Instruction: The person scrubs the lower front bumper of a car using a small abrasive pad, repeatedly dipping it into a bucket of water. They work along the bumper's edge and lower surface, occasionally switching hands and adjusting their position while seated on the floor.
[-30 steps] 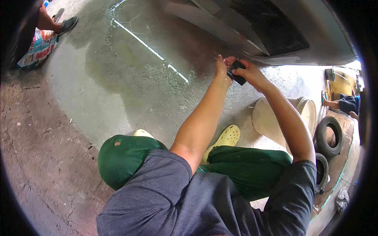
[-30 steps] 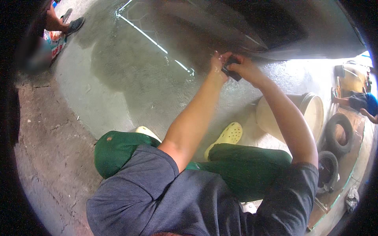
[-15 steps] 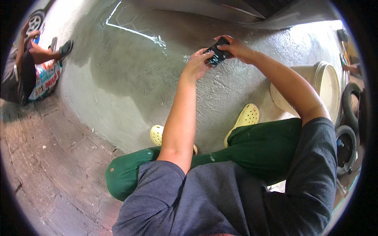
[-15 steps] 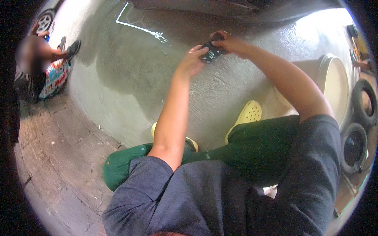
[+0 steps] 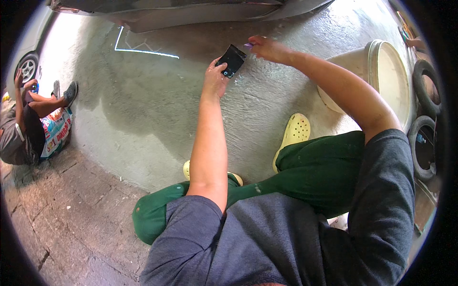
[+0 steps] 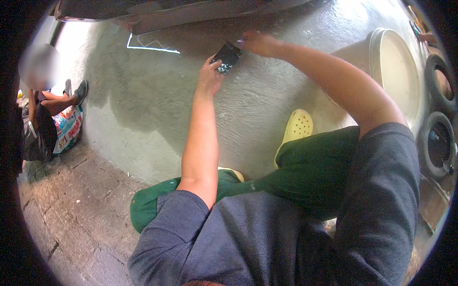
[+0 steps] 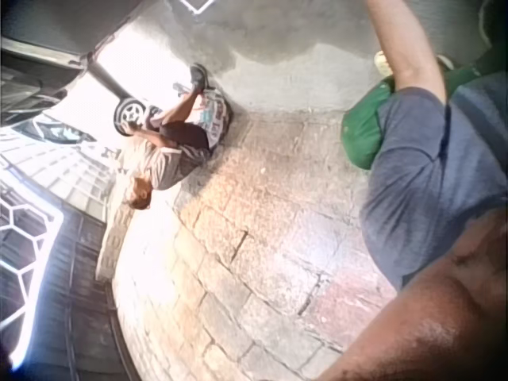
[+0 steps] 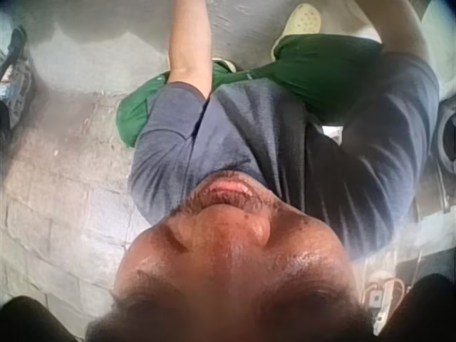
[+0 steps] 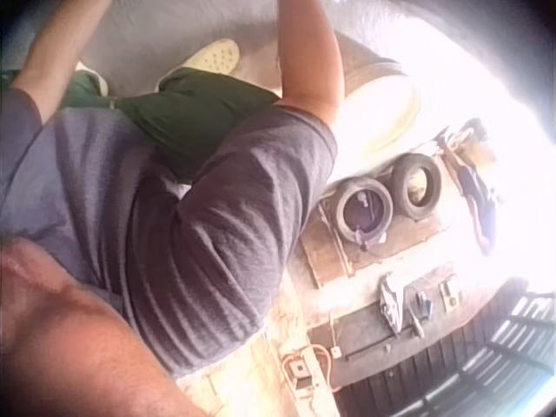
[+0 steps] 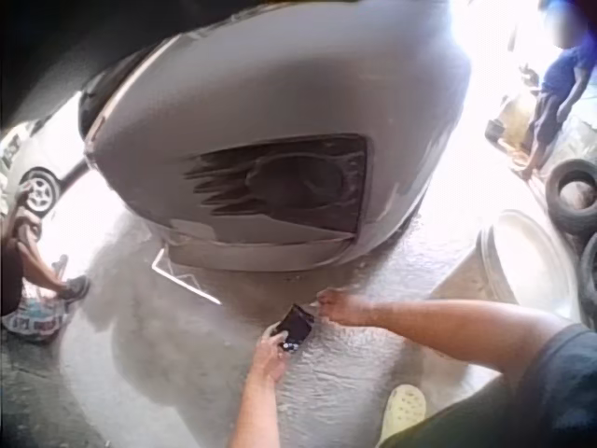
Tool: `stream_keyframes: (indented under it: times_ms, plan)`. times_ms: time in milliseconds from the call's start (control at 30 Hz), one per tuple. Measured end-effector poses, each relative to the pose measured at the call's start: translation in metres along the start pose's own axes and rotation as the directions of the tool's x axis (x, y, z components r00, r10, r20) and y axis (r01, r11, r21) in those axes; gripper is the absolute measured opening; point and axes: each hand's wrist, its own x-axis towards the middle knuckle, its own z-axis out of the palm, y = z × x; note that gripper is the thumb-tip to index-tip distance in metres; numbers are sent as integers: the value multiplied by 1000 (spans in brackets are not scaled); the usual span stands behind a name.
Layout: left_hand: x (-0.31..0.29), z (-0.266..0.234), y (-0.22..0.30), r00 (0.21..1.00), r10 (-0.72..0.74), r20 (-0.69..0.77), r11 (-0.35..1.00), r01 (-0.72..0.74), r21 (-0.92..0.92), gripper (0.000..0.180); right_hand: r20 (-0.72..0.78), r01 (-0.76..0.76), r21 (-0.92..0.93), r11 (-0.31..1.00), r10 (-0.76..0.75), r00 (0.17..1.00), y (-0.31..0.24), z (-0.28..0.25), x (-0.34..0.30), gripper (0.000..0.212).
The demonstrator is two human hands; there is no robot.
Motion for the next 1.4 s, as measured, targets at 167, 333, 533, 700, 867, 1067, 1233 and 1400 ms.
stream_keyframes:
  times_ms: [167,333,533,700,867,1067,1233,1400]
  plan:
    - [-17,12,8,994,-88,68,993,93,-68,48,-22,94,-295,951,-106,994,-38,22,-12,63]
    - [-19,26,10,991,-67,116,996,74,-51,49,-14,33,-160,987,-36,999,-51,22,-11,62]
    - [-23,36,-1,976,-53,213,994,72,-80,47,-57,32,-112,993,-38,998,-47,24,-9,64]
    - [-24,47,-3,977,-47,209,998,52,-20,44,-114,49,-172,984,-69,991,-39,25,-9,60]
    - [-22,47,-7,973,-40,226,999,46,-23,45,-145,28,-216,976,-61,988,-32,26,-9,60]
    - [-18,53,-13,994,16,110,996,-26,88,43,-131,31,-216,976,-60,990,-36,29,-9,62]
    - [-8,34,-18,997,51,52,996,-48,-72,42,-234,9,-200,980,-57,971,-27,29,-2,70]
    - [-17,24,-8,993,29,112,979,-6,-206,41,69,-224,447,866,217,974,-33,9,-7,70]
